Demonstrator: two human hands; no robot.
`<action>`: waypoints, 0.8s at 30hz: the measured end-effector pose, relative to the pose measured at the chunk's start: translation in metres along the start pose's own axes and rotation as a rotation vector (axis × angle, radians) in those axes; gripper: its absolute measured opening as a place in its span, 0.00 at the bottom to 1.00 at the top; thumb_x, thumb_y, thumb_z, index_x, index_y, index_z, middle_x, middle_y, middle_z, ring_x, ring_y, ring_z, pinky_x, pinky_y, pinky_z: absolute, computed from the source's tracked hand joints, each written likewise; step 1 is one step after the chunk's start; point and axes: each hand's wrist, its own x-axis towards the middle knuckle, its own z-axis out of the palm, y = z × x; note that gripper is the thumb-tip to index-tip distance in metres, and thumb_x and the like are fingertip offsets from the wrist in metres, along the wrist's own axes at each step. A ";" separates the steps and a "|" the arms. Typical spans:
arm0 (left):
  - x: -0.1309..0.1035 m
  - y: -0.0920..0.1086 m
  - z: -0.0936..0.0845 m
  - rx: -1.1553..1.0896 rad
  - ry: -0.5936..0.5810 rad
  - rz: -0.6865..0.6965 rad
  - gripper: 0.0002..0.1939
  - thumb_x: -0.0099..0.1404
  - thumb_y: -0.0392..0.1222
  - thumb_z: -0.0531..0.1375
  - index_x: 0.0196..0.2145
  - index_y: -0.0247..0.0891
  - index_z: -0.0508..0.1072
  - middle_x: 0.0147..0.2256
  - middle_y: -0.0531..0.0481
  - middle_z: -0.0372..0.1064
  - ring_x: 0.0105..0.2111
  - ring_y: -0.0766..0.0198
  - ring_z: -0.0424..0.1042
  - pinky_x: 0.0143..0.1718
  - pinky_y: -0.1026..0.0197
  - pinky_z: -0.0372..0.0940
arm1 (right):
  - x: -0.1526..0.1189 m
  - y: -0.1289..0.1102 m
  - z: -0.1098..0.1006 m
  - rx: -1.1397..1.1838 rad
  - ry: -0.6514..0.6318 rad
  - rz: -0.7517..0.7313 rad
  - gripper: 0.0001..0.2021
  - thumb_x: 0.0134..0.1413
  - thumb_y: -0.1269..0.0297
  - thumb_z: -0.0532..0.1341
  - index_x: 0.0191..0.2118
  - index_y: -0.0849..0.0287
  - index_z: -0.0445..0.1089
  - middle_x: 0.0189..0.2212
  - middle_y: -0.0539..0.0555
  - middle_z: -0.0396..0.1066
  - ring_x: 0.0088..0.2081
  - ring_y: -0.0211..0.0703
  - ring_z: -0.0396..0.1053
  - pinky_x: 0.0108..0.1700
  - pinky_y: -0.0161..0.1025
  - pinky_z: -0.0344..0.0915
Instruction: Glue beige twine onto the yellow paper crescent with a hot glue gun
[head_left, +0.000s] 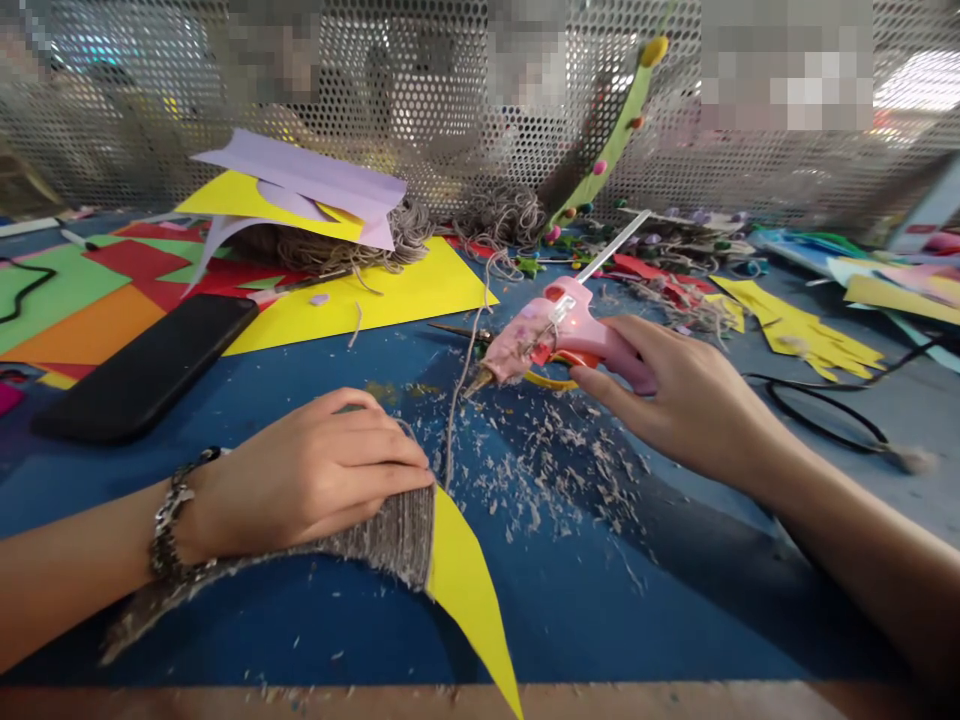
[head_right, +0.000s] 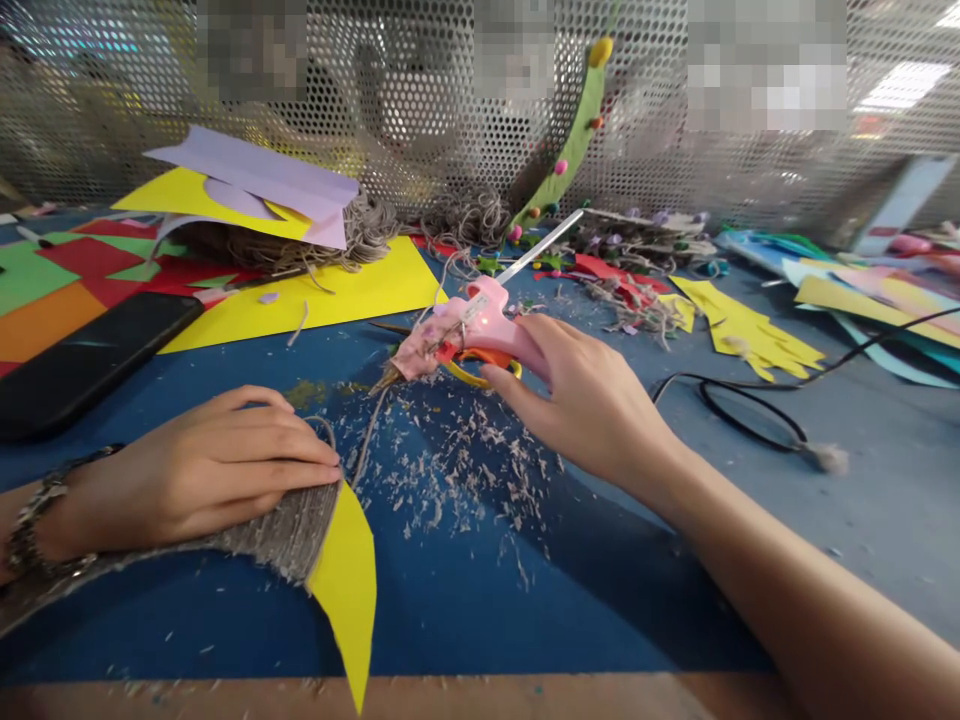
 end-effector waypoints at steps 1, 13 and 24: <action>0.000 0.000 0.000 0.000 -0.004 0.001 0.13 0.65 0.33 0.47 0.44 0.38 0.67 0.42 0.51 0.70 0.41 0.66 0.66 0.47 0.59 0.50 | 0.000 0.000 0.000 0.003 -0.001 0.000 0.16 0.50 0.53 0.52 0.23 0.56 0.46 0.19 0.48 0.54 0.19 0.34 0.50 0.24 0.34 0.46; 0.004 0.000 0.001 -0.069 -0.057 -0.096 0.13 0.64 0.32 0.47 0.45 0.38 0.63 0.41 0.51 0.68 0.42 0.66 0.64 0.48 0.58 0.47 | 0.003 0.004 -0.001 0.007 -0.001 0.050 0.16 0.49 0.55 0.53 0.22 0.56 0.45 0.19 0.48 0.56 0.19 0.33 0.50 0.23 0.33 0.46; 0.005 0.001 -0.001 -0.035 -0.058 -0.061 0.13 0.63 0.34 0.49 0.43 0.44 0.68 0.41 0.54 0.68 0.40 0.67 0.66 0.51 0.57 0.43 | 0.003 0.004 -0.002 0.003 -0.004 0.053 0.16 0.50 0.55 0.53 0.22 0.56 0.46 0.18 0.47 0.55 0.19 0.34 0.50 0.23 0.33 0.45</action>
